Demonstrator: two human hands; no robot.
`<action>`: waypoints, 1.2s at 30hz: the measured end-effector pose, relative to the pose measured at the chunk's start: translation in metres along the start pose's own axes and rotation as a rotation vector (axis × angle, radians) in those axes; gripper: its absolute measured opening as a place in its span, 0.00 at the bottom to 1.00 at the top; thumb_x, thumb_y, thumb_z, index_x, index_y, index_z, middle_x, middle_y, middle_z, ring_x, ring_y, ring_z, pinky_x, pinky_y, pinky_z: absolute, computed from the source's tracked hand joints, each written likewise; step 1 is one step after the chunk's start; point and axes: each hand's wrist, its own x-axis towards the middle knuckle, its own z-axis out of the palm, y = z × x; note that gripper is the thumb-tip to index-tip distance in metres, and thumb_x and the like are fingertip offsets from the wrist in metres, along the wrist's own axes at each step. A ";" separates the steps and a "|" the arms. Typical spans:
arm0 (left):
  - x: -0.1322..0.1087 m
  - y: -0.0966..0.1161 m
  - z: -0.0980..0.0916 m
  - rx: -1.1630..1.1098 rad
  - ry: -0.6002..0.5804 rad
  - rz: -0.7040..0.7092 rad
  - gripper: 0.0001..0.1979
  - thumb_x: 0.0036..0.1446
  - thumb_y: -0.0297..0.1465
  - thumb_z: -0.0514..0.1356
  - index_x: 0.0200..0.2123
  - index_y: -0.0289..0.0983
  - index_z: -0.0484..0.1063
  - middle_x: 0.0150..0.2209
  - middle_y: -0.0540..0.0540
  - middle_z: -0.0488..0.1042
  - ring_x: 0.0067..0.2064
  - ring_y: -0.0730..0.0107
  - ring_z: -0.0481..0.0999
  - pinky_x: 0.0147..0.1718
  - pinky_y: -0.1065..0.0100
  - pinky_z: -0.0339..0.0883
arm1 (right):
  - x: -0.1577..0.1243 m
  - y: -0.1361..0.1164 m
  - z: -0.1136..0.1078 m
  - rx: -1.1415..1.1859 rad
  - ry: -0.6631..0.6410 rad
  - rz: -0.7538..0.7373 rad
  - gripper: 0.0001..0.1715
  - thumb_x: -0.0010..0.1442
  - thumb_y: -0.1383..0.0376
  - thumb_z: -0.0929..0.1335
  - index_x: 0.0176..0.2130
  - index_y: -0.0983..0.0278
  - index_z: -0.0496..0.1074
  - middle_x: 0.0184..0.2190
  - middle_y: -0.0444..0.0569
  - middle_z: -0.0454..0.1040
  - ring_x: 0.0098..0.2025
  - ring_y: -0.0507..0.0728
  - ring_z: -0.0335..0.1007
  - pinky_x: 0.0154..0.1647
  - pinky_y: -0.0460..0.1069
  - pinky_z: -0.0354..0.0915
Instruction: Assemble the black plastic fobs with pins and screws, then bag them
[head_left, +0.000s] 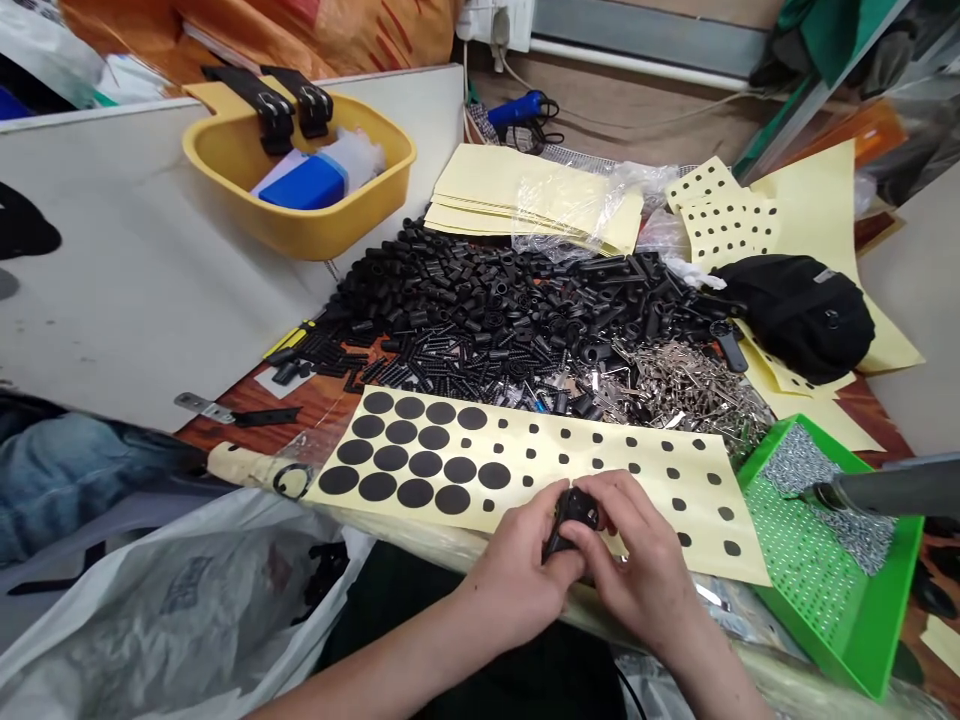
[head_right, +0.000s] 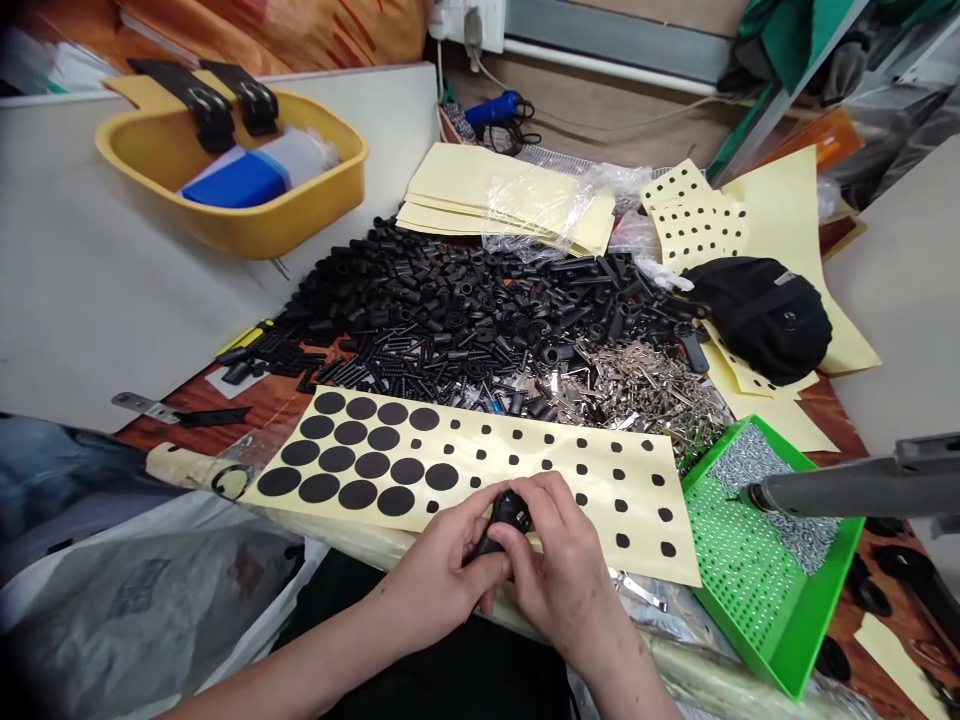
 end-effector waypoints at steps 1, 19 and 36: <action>0.000 -0.001 -0.001 0.001 -0.009 0.000 0.18 0.48 0.21 0.54 0.45 0.36 0.66 0.29 0.53 0.68 0.22 0.80 0.64 0.20 0.75 0.58 | 0.000 0.001 -0.002 0.010 -0.023 -0.011 0.13 0.62 0.70 0.64 0.48 0.62 0.63 0.37 0.51 0.66 0.37 0.55 0.65 0.35 0.50 0.69; -0.003 0.018 -0.016 -0.351 -0.102 -0.066 0.25 0.47 0.25 0.62 0.50 0.35 0.64 0.29 0.51 0.70 0.20 0.80 0.68 0.16 0.77 0.60 | 0.007 -0.003 -0.012 0.394 0.080 0.231 0.24 0.54 0.57 0.72 0.49 0.61 0.70 0.36 0.51 0.72 0.32 0.54 0.70 0.34 0.50 0.71; -0.003 0.024 -0.045 -0.181 0.192 0.106 0.26 0.50 0.32 0.64 0.53 0.32 0.70 0.37 0.45 0.75 0.39 0.68 0.75 0.43 0.66 0.69 | 0.027 -0.014 0.004 0.508 0.190 0.305 0.10 0.56 0.62 0.70 0.39 0.62 0.77 0.35 0.52 0.79 0.37 0.58 0.76 0.39 0.51 0.74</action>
